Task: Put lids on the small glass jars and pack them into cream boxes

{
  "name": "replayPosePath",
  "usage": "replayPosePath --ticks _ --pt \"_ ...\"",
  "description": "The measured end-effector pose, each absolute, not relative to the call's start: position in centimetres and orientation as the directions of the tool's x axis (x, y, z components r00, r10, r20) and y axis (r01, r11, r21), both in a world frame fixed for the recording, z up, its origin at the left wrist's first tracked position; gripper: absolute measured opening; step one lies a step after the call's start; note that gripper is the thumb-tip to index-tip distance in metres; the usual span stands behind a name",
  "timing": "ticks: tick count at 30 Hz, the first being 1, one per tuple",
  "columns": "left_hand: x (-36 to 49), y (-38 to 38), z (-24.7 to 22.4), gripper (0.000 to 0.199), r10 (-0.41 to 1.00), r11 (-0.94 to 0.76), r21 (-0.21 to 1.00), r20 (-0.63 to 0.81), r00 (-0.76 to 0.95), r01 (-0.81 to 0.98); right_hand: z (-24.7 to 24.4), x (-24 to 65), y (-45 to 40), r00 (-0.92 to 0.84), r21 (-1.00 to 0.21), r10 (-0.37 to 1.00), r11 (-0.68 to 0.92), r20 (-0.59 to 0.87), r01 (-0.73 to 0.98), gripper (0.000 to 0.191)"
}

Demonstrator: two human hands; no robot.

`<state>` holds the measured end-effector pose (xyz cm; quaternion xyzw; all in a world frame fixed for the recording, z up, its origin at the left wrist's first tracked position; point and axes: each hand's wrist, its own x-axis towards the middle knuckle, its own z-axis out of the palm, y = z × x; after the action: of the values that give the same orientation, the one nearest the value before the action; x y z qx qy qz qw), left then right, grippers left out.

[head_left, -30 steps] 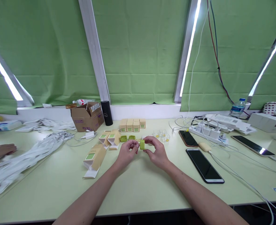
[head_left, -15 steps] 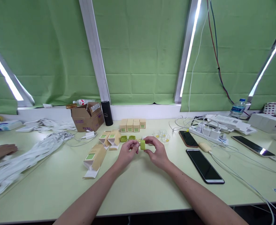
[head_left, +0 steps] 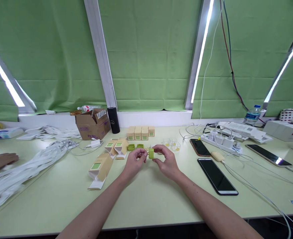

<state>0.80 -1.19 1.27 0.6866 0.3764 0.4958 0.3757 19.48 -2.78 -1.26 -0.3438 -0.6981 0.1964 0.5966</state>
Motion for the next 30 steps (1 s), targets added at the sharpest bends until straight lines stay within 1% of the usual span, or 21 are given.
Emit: replayPosePath --ticks 11,18,20,23,26,28,30 --pt "0.4 -0.8 1.1 0.031 0.904 -0.405 0.910 0.386 0.183 0.082 -1.2 19.7 -2.6 -0.011 -0.718 0.744 0.648 0.668 0.254 0.042" --pt "0.0 -0.2 0.8 0.020 0.904 -0.425 0.881 0.425 0.049 0.208 -1.1 20.1 -2.3 0.045 -0.731 0.750 0.626 0.660 0.271 0.040" --pt "0.0 -0.1 0.6 0.016 0.876 -0.470 0.837 0.481 0.034 0.280 -1.1 20.1 -2.4 0.045 -0.722 0.744 0.630 0.667 0.285 0.040" --pt "0.1 -0.6 0.6 0.017 0.794 -0.576 0.704 0.602 0.080 0.415 -1.0 20.0 -2.5 0.026 -0.693 0.717 0.662 0.696 0.287 0.042" --pt "0.3 -1.4 0.7 0.030 0.705 -0.680 0.564 0.678 0.208 0.469 -0.9 19.9 -2.8 -0.017 -0.647 0.682 0.701 0.731 0.300 0.046" --pt "0.4 -1.8 0.8 0.040 0.662 -0.726 0.506 0.697 0.275 0.465 -1.0 19.9 -3.0 -0.051 -0.610 0.659 0.719 0.750 0.334 0.049" --pt "0.5 -1.9 0.7 0.046 0.638 -0.752 0.474 0.698 0.326 0.457 -1.1 20.0 -3.0 -0.090 -0.559 0.629 0.740 0.772 0.374 0.053"
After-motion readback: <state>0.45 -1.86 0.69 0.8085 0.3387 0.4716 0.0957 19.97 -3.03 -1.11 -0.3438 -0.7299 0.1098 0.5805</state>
